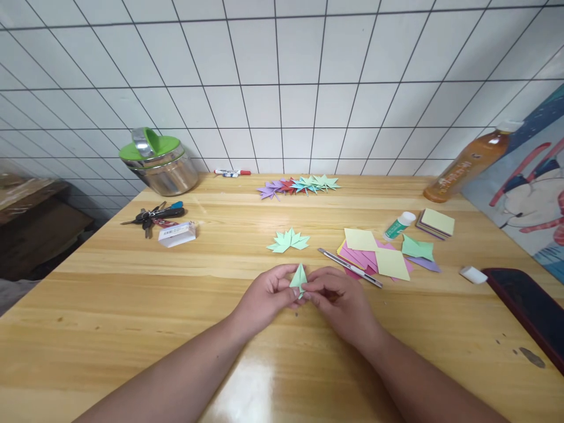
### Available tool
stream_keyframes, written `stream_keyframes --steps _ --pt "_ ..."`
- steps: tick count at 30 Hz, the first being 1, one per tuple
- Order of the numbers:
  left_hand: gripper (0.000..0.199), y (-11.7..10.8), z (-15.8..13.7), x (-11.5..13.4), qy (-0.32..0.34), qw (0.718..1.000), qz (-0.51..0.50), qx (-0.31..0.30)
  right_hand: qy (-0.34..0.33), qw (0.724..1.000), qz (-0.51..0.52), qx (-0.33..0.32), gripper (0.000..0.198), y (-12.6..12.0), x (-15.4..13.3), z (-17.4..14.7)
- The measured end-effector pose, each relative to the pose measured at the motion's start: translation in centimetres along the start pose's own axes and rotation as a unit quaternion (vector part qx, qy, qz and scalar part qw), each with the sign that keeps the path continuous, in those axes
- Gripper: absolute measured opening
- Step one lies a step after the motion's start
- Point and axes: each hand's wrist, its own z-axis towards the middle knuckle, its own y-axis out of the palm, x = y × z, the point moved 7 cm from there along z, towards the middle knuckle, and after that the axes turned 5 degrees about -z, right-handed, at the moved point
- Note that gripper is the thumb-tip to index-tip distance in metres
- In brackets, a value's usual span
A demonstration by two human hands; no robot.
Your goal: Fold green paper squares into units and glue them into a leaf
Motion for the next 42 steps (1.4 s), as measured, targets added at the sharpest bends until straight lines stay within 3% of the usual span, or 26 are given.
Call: stream_keyframes --steps 7,13,17,25,29,35,42 --pt "0.05 -0.4 -0.2 0.2 0.007 0.999 -0.021 0.03 -0.005 0.998 0.045 -0.036 0.013 0.3 -0.2 0.1" --pt "0.057 0.5 -0.2 0.6 0.02 1.0 0.019 0.015 0.145 0.975 0.163 -0.045 0.023 0.9 1.3 -0.1" --pt "0.057 0.5 -0.4 0.6 0.047 0.993 0.099 0.035 0.195 0.969 0.139 -0.062 0.015 1.3 2.0 -0.4" --pt "0.056 0.4 -1.1 1.1 0.107 0.961 0.246 0.064 0.211 0.97 0.094 -0.07 0.012 1.2 2.5 -0.5" --pt "0.059 0.4 -1.0 1.3 0.109 0.969 0.209 0.079 0.216 0.969 0.111 -0.039 0.016 1.0 2.1 -0.3" --pt "0.027 0.7 -0.1 0.3 0.038 0.994 0.09 0.039 0.222 0.96 0.169 0.001 0.014 1.2 2.0 -0.7" --pt "0.017 0.7 -0.3 0.0 0.062 0.984 0.162 0.033 0.156 0.98 0.114 0.035 0.017 -0.1 1.9 -0.2"
